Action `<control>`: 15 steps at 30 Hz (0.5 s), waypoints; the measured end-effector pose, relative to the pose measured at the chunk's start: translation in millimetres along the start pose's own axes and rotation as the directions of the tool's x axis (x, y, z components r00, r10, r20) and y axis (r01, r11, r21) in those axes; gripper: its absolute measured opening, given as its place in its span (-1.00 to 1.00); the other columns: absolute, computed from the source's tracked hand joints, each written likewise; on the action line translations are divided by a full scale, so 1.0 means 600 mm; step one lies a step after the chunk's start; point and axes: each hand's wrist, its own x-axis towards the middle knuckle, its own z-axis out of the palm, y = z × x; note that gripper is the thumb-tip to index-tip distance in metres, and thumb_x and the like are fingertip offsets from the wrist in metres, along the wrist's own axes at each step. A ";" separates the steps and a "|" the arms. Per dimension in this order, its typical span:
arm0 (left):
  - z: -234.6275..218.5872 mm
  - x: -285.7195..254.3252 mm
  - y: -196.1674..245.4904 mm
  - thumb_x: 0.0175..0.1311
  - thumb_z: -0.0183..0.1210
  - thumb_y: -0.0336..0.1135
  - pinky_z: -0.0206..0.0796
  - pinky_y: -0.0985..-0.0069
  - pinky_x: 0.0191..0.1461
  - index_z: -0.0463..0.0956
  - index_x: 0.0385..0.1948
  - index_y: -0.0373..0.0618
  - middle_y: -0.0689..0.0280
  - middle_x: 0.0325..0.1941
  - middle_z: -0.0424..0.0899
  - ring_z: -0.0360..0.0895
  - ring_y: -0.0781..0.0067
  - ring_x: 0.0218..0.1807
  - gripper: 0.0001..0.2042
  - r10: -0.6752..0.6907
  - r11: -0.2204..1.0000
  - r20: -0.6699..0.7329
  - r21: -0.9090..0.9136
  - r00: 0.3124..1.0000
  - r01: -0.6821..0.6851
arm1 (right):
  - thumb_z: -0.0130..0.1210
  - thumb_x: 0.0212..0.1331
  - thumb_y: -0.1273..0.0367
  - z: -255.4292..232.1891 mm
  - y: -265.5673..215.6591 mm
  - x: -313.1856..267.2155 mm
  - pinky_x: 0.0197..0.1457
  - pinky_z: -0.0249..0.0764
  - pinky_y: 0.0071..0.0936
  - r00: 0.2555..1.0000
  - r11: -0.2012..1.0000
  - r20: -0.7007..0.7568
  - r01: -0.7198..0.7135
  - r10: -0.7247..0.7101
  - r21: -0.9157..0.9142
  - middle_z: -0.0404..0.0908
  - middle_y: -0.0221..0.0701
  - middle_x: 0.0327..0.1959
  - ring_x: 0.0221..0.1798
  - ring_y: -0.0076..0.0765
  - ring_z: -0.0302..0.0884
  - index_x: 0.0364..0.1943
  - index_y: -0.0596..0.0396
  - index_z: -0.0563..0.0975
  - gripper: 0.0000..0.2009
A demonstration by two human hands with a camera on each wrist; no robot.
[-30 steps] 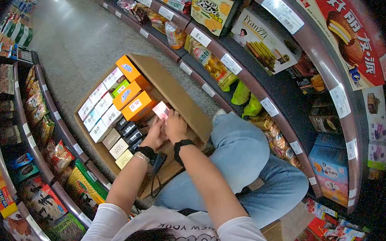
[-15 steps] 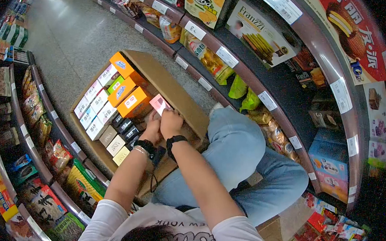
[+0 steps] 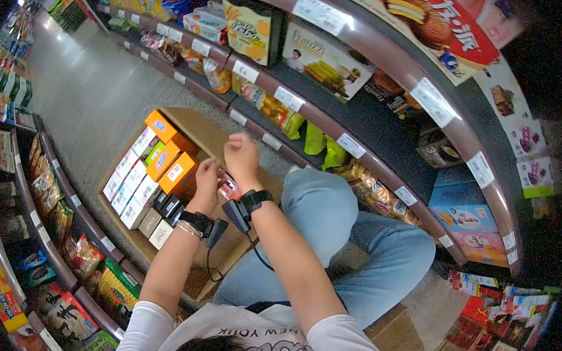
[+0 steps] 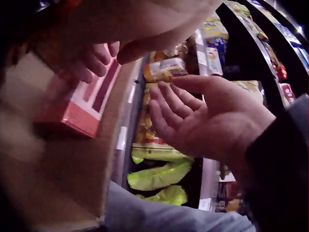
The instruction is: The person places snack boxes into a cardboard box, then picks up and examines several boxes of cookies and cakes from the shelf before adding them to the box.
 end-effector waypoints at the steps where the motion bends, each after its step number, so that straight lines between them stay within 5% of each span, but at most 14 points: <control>1: 0.030 -0.010 0.029 0.26 0.02 -0.37 0.27 0.64 -0.51 0.40 -0.09 -0.17 0.32 -0.42 0.49 0.42 0.58 -0.52 -0.78 0.035 0.999 0.036 -0.012 0.999 -0.035 | 0.13 0.05 0.45 -0.018 -0.010 0.018 -0.37 0.46 -0.58 0.999 0.995 -0.009 0.033 -0.032 0.090 0.66 -0.33 -0.34 -0.40 -0.49 0.58 -0.15 0.16 0.51 -0.76; 4: 0.130 -0.050 0.114 0.26 0.04 -0.34 0.29 0.62 -0.41 0.41 -0.07 -0.14 0.36 -0.37 0.51 0.45 0.58 -0.41 -0.77 0.139 0.990 0.167 -0.005 0.976 -0.140 | 0.14 0.04 0.44 -0.119 -0.092 0.046 -0.28 0.48 -0.53 0.991 0.938 -0.132 0.041 0.005 0.344 0.63 -0.32 -0.36 -0.36 -0.47 0.55 -0.17 0.20 0.52 -0.76; 5: 0.160 -0.061 0.138 0.27 0.04 -0.33 0.31 0.59 -0.32 0.41 -0.04 -0.12 0.38 -0.30 0.52 0.47 0.56 -0.33 -0.75 0.169 0.984 0.227 0.024 0.959 -0.179 | 0.13 0.08 0.45 -0.172 -0.160 0.036 -0.34 0.47 -0.59 0.988 0.903 -0.079 -0.088 0.132 0.420 0.62 -0.35 -0.33 -0.37 -0.52 0.54 -0.10 0.19 0.49 -0.73; 10: 0.304 -0.027 0.186 0.19 0.11 -0.34 0.33 0.50 -0.06 0.42 -0.02 -0.25 0.19 -0.08 0.56 0.50 0.41 -0.16 -0.68 0.492 0.841 0.338 0.054 0.803 -0.538 | 0.16 0.08 0.40 -0.325 -0.199 0.095 -0.35 0.46 -0.57 0.952 0.933 -0.305 0.103 0.008 0.345 0.54 -0.23 -0.07 -0.25 -0.46 0.52 0.04 0.22 0.42 -0.59; 11: 0.329 -0.029 0.202 0.19 0.11 -0.34 0.31 0.48 0.00 0.41 0.00 -0.25 0.17 -0.04 0.55 0.49 0.37 -0.11 -0.66 0.511 0.827 0.338 0.057 0.790 -0.559 | 0.12 0.11 0.37 -0.352 -0.199 0.104 -0.10 0.46 -0.45 0.961 0.957 -0.273 0.048 0.034 0.285 0.52 -0.29 -0.03 -0.08 -0.41 0.49 0.14 0.16 0.35 -0.53; 15: 0.414 0.024 0.234 0.12 0.18 -0.24 0.25 0.38 0.11 0.34 0.09 -0.30 0.01 0.07 0.47 0.45 0.10 0.05 -0.50 0.657 0.689 0.332 0.100 0.677 -0.718 | 0.16 0.05 0.34 -0.396 -0.175 0.149 0.13 0.36 -0.34 0.934 0.986 -0.344 0.139 -0.100 0.092 0.42 -0.14 0.13 0.14 -0.13 0.38 0.24 0.18 0.25 -0.38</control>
